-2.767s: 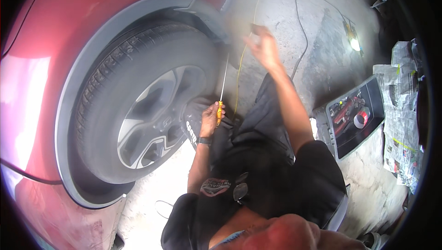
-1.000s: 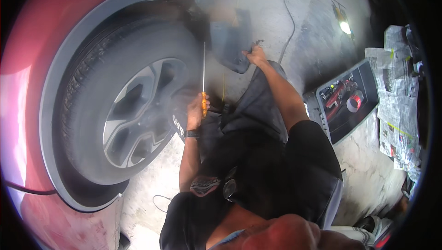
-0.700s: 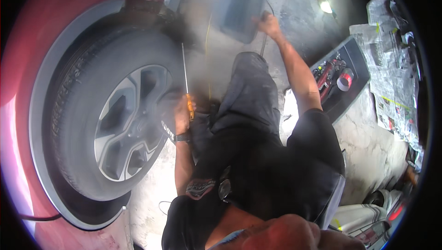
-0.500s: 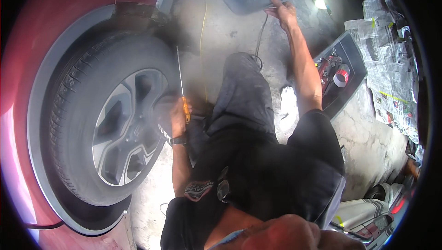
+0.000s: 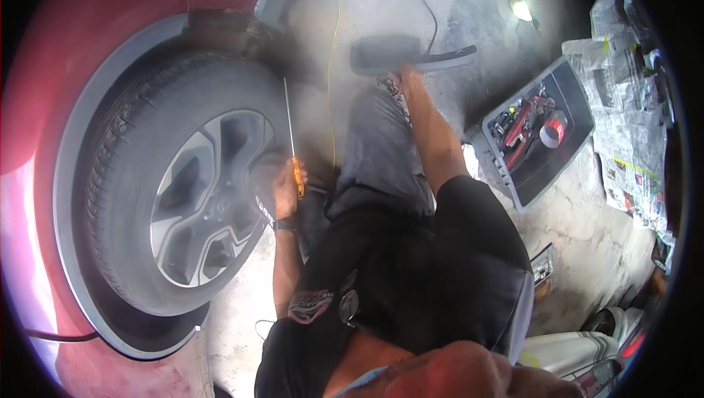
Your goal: The person removes a plastic trim piece from a car's wheel well using a screwdriver and then replaces it, securing a fastener by hand.
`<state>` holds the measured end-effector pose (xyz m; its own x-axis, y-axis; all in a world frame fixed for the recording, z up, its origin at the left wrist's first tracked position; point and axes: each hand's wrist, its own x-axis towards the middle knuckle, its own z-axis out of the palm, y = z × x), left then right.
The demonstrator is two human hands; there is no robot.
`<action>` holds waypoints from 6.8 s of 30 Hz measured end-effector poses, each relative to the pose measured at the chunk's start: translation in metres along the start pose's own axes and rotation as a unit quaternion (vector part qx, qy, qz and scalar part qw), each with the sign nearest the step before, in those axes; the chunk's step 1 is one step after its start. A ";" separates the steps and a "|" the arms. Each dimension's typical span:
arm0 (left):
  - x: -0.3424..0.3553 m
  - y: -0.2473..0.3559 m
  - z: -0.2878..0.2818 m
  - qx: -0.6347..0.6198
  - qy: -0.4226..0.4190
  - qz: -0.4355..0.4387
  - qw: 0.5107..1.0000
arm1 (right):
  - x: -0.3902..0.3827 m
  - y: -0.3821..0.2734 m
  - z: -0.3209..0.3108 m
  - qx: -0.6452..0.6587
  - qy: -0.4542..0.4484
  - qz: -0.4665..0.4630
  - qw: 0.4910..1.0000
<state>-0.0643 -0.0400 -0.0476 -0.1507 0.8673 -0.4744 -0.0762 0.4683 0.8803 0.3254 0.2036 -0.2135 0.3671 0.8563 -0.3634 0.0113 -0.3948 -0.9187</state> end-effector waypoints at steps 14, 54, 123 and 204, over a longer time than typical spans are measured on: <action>0.006 -0.003 0.006 -0.060 -0.019 -0.006 0.998 | -0.017 -0.232 -0.086 0.310 0.018 -0.090 0.946; 0.007 -0.007 0.004 -0.016 0.011 -0.006 1.000 | -0.032 -0.243 -0.046 0.423 -0.060 -0.169 0.888; 0.010 0.001 0.012 -0.057 -0.015 0.017 0.998 | -0.469 -0.403 -0.192 0.003 0.313 -0.890 0.332; -0.003 -0.016 0.039 0.197 -0.066 0.179 0.962 | -0.279 -0.006 0.119 0.053 -0.414 0.149 0.897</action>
<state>-0.0245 -0.0435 -0.0607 0.0301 0.9865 -0.1609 0.3411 0.1412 0.9294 0.1124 0.0067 -0.1246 -0.4774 0.6895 -0.5447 -0.0767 -0.6502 -0.7559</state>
